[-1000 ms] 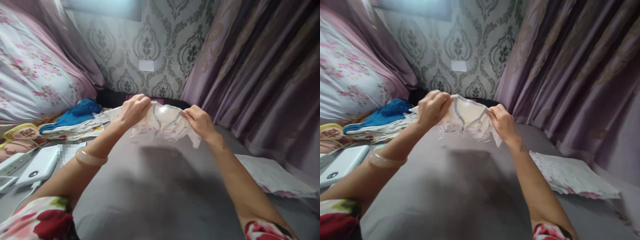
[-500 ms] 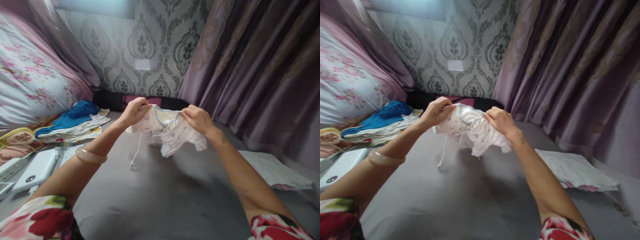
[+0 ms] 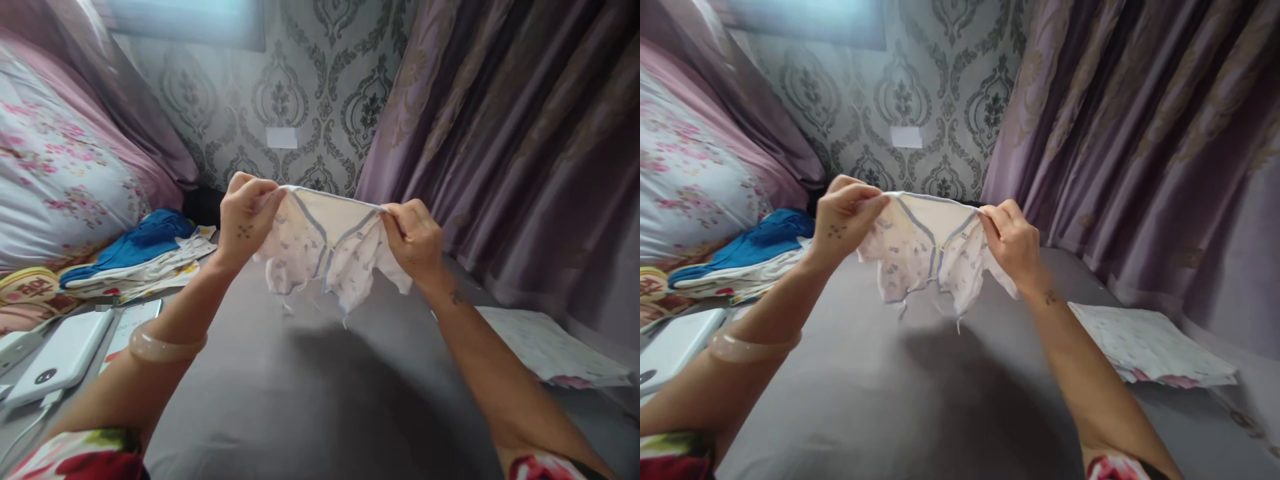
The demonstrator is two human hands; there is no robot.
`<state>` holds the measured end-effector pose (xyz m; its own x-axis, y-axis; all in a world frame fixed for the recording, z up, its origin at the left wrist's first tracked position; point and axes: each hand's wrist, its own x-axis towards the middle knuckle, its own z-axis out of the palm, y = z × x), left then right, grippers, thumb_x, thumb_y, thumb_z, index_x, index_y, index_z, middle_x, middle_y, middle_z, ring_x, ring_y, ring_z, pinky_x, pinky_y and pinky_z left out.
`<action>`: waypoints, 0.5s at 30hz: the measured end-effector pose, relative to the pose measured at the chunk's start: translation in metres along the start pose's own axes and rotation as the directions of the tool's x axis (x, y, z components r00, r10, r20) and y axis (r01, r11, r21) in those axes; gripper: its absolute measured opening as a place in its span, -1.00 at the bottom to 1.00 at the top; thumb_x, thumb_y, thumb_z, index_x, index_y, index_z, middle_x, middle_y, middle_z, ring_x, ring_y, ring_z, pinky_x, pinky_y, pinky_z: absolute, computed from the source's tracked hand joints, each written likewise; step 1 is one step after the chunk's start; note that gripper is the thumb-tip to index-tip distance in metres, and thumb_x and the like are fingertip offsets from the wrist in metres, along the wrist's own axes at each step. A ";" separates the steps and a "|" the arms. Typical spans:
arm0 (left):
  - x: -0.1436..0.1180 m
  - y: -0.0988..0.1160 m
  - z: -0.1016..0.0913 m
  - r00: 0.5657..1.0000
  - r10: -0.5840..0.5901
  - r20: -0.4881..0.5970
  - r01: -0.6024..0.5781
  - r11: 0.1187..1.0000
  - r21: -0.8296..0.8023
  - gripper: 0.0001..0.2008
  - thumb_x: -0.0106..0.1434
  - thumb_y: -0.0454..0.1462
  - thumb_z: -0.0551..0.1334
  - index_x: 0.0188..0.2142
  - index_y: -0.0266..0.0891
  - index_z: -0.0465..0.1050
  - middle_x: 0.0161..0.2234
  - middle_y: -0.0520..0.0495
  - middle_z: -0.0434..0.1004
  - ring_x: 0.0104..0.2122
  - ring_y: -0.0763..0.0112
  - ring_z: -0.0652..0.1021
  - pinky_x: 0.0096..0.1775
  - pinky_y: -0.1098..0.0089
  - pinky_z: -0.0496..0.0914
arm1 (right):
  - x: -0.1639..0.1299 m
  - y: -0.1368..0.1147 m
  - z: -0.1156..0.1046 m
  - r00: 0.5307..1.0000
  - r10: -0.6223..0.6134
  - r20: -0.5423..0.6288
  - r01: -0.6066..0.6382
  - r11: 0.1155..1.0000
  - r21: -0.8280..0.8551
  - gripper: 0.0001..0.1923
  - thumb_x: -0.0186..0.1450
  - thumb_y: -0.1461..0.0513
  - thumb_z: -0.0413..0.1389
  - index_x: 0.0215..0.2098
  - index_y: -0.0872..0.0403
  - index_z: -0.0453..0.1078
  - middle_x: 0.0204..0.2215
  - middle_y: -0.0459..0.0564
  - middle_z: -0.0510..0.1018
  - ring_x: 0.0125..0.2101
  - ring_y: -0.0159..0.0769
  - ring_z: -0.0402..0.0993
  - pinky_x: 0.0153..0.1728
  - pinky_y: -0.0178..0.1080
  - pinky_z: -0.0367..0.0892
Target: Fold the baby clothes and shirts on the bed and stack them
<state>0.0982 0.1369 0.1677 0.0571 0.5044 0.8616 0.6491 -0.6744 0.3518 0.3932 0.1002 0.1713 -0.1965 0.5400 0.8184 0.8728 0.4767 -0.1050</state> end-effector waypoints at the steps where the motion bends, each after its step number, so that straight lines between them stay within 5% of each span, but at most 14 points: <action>1: 0.000 0.001 -0.001 0.999 0.013 0.042 -0.013 1.000 -0.004 -0.82 0.29 -0.16 0.20 -0.29 -0.18 0.53 -0.30 -0.05 0.38 -0.25 0.35 0.43 -0.17 0.34 0.36 | 0.000 0.001 0.000 1.000 -0.012 0.026 0.012 1.000 -0.014 -0.55 0.47 -0.03 -0.16 -0.09 -0.02 0.49 -0.24 0.03 0.49 -0.21 -0.20 0.43 -0.25 -0.22 0.28; 4: 0.000 -0.002 0.003 0.979 0.034 0.202 -0.028 0.999 -0.034 -0.80 0.26 -0.15 0.22 -0.33 -0.22 0.54 -0.33 -0.04 0.39 -0.31 0.38 0.43 -0.20 0.37 0.36 | 0.001 0.006 0.004 0.987 -0.072 0.142 0.080 0.996 -0.050 -0.56 0.46 -0.03 -0.15 -0.14 -0.02 0.51 -0.29 0.01 0.50 -0.26 -0.23 0.44 -0.31 -0.25 0.26; 8: 0.001 -0.015 0.014 0.976 -0.050 0.213 0.066 0.995 -0.069 -0.74 0.24 -0.10 0.22 -0.34 -0.25 0.55 -0.36 -0.04 0.43 -0.31 0.38 0.44 -0.22 0.39 0.35 | 0.003 0.014 0.016 0.994 -0.030 0.100 0.038 0.996 -0.082 -0.57 0.47 -0.02 -0.14 -0.11 -0.01 0.50 -0.27 0.02 0.52 -0.23 -0.24 0.45 -0.30 -0.27 0.25; 11: 0.001 -0.026 0.023 0.951 -0.065 0.301 0.105 0.987 -0.120 -0.71 0.19 -0.07 0.25 -0.37 -0.27 0.54 -0.38 -0.04 0.47 -0.34 0.38 0.45 -0.25 0.40 0.35 | 0.004 0.022 0.023 0.979 -0.020 0.205 0.037 0.996 -0.076 -0.59 0.45 -0.01 -0.10 -0.17 -0.02 0.53 -0.30 -0.01 0.53 -0.28 -0.26 0.46 -0.33 -0.28 0.24; 15: 0.002 -0.033 0.026 0.967 -0.104 0.234 0.147 0.973 -0.175 -0.66 0.18 -0.03 0.26 -0.37 -0.30 0.53 -0.42 -0.05 0.49 -0.39 0.41 0.44 -0.32 0.42 0.34 | 0.007 0.030 0.027 0.983 0.039 0.182 -0.040 0.999 0.005 -0.60 0.42 -0.03 -0.04 -0.22 0.02 0.52 -0.32 0.00 0.55 -0.31 -0.26 0.46 -0.32 -0.27 0.25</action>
<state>0.0969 0.1740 0.1478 0.1647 0.6839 0.7107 0.5072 -0.6767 0.5337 0.4061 0.1368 0.1588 -0.2405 0.6754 0.6971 0.8777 0.4580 -0.1410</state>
